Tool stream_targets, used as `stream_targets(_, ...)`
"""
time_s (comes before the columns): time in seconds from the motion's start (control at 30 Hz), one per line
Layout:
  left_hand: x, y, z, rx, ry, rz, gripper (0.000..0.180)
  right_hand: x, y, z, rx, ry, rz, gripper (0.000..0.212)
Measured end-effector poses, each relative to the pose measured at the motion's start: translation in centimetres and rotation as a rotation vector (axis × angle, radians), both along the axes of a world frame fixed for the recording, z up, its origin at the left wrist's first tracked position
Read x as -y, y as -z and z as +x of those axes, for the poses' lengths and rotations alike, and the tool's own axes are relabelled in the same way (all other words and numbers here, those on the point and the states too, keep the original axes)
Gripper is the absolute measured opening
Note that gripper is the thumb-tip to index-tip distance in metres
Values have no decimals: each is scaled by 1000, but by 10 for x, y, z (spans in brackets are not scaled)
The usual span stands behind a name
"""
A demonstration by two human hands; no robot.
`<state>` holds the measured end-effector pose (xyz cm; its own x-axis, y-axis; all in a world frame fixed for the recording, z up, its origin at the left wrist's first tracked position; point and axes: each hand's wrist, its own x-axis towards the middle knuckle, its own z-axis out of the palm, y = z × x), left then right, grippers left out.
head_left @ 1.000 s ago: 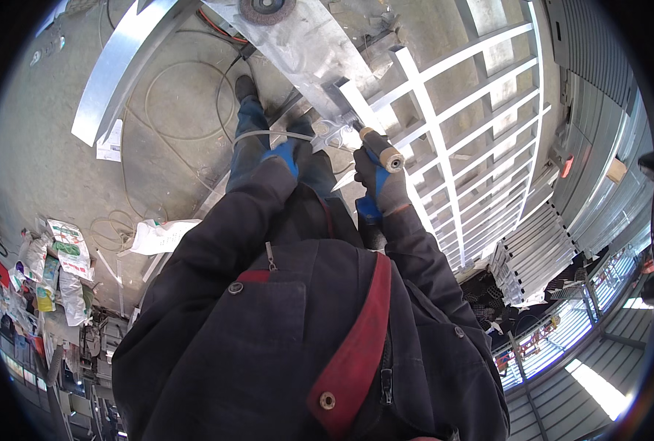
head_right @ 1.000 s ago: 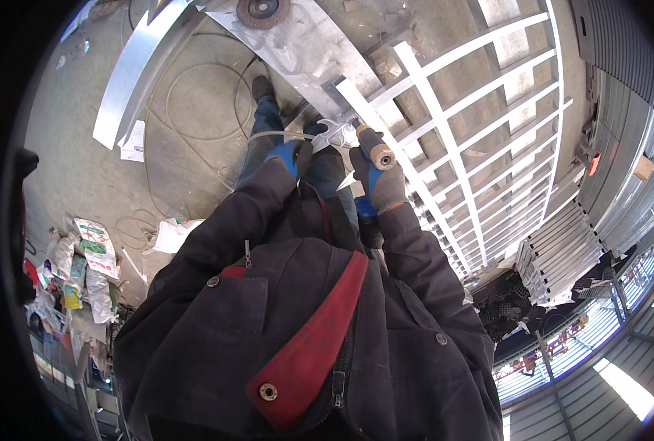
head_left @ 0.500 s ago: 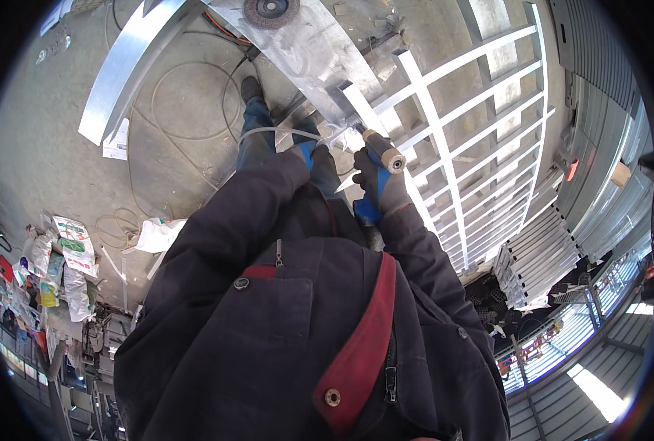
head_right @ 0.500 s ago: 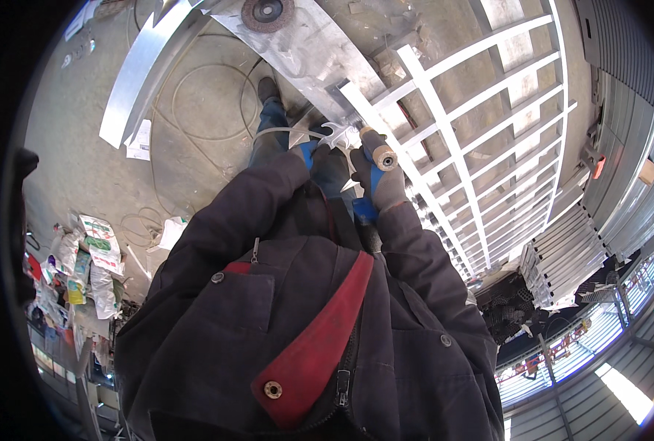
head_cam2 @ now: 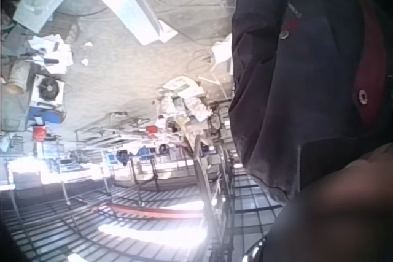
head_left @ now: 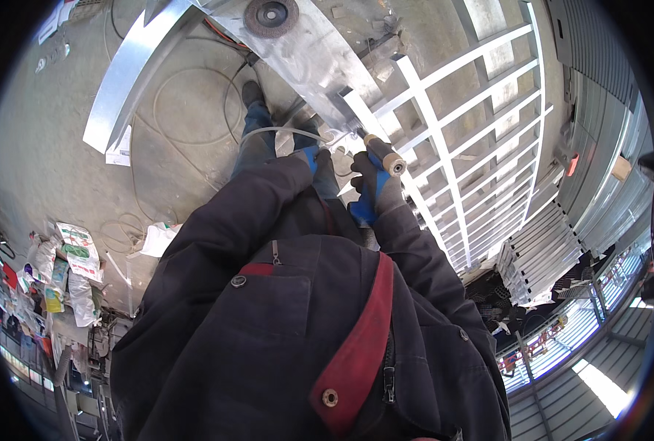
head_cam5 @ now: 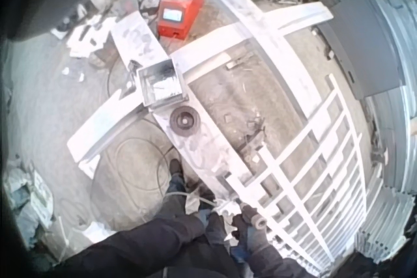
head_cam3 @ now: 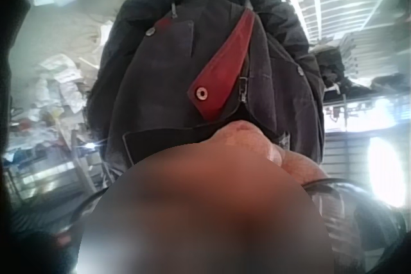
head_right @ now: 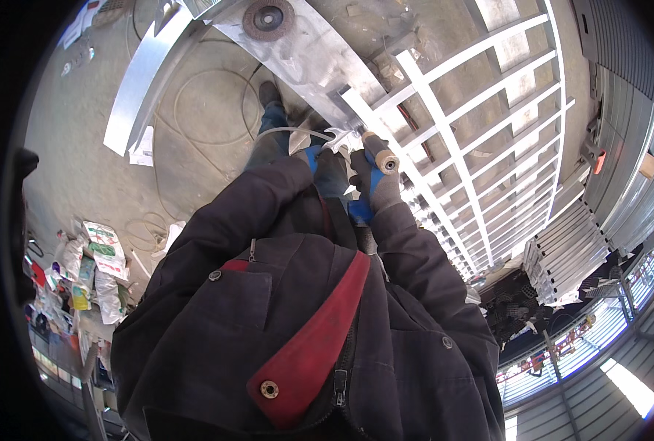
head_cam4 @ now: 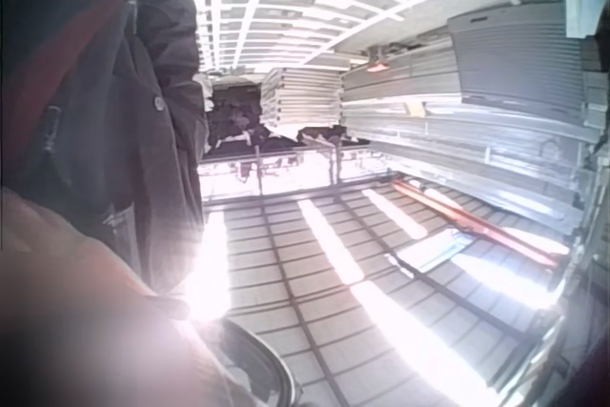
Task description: The person uses a pneumatic rivet gun to fasten decorative metal pieces onto a large white metal frame. They repeatedly pick up small metal components, position them on the frame, and secure them with the tool.
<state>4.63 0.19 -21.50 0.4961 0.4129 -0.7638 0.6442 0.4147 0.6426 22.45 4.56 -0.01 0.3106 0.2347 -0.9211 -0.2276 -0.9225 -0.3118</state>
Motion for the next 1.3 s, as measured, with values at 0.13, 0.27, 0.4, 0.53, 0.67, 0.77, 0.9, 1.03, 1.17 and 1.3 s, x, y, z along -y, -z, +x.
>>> stream_targets(0.13, 8, 12, 1, -20, 34, 25, 36, 0, -1, -5, 10, 85, -76, 31)
stream_targets(0.27, 4, 7, 2, -32, 35, 14, 33, 3, 2, -6, 31, 99, -38, 24)
stream_targets(0.4, -6, -3, 3, -24, 49, 20, 32, 7, 9, -7, 24, 102, -15, 23)
stream_targets(0.53, -6, -2, 2, -23, 60, 0, 32, 9, 12, -8, 47, 103, -8, 20)
stream_targets(0.67, 0, 5, 3, 35, -23, -12, 44, 7, 7, -8, 40, 50, 5, 20)
stream_targets(0.77, -1, 4, 2, 36, -7, -59, 39, 6, 4, -8, 48, 34, 23, 21)
stream_targets(0.9, -6, -5, -1, -20, 32, -23, 41, 11, 2, -7, 63, -4, 56, 21)
stream_targets(1.03, -7, -6, 1, -34, 46, -33, 37, 11, 7, -6, 42, 72, 24, 22)
stream_targets(1.17, -3, 0, 3, -17, 39, 41, 33, 11, 10, -8, 57, 53, 41, 24)
stream_targets(1.3, -3, 6, 2, -37, 39, 38, 35, 11, 15, -7, 47, 104, 47, 25)
